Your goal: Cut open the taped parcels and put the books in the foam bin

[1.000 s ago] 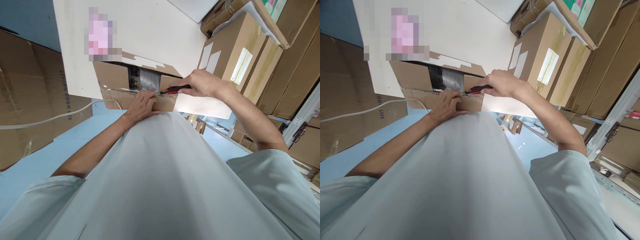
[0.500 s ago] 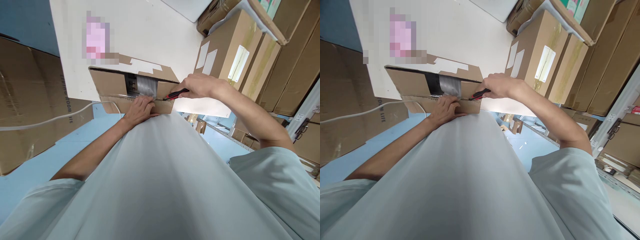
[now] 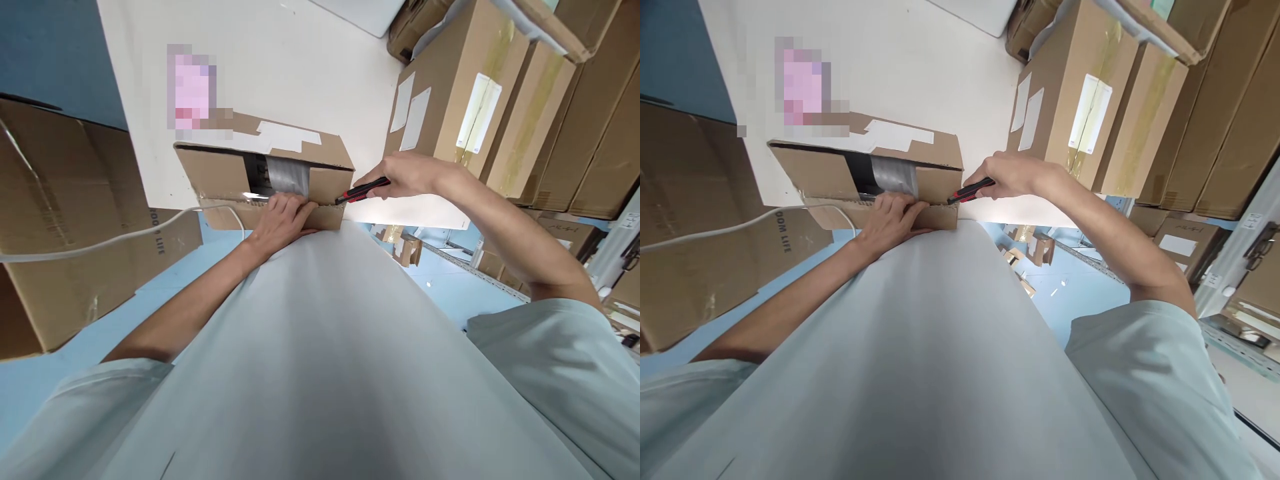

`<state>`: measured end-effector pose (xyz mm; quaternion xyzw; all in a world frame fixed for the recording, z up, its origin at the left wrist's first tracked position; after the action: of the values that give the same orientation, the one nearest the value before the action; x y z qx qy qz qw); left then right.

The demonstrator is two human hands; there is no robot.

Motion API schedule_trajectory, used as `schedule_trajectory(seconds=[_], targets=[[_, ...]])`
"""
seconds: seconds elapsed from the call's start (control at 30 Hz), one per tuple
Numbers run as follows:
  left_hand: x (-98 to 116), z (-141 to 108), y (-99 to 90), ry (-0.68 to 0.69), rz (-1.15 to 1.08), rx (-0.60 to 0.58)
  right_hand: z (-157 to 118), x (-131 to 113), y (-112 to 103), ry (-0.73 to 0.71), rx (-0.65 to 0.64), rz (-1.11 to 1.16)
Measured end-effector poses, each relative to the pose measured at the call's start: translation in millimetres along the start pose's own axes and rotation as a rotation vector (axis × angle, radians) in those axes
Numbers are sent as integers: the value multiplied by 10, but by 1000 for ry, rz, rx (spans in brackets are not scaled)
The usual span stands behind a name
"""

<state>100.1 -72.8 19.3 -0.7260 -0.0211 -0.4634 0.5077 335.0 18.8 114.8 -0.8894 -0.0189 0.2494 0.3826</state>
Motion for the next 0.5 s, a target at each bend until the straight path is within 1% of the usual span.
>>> schedule_trajectory(seconds=[0.07, 0.13, 0.3, 0.5], targets=[[52, 20, -29, 16, 23, 2, -31, -10, -26, 0, 60, 9], [91, 21, -40, 28, 39, 0, -36, -72, 7, -32, 60, 23], [128, -11, -16, 26, 69, -40, -32, -233, 159, -127, -65, 13], [168, -8, -3, 40, 153, -80, -169, -223, 251, -192, -164, 19]])
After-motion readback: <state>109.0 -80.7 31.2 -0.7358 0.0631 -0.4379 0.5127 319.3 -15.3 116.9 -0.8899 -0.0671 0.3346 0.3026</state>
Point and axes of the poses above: each hand's wrist, its own z-axis towards the middle knuckle, its own y-axis out of the palm, x = y × z, the point moved 10 cm from there along z, towards the middle knuckle, and after that the axes turned 2 degrees about -y, right-handed, at the moved point
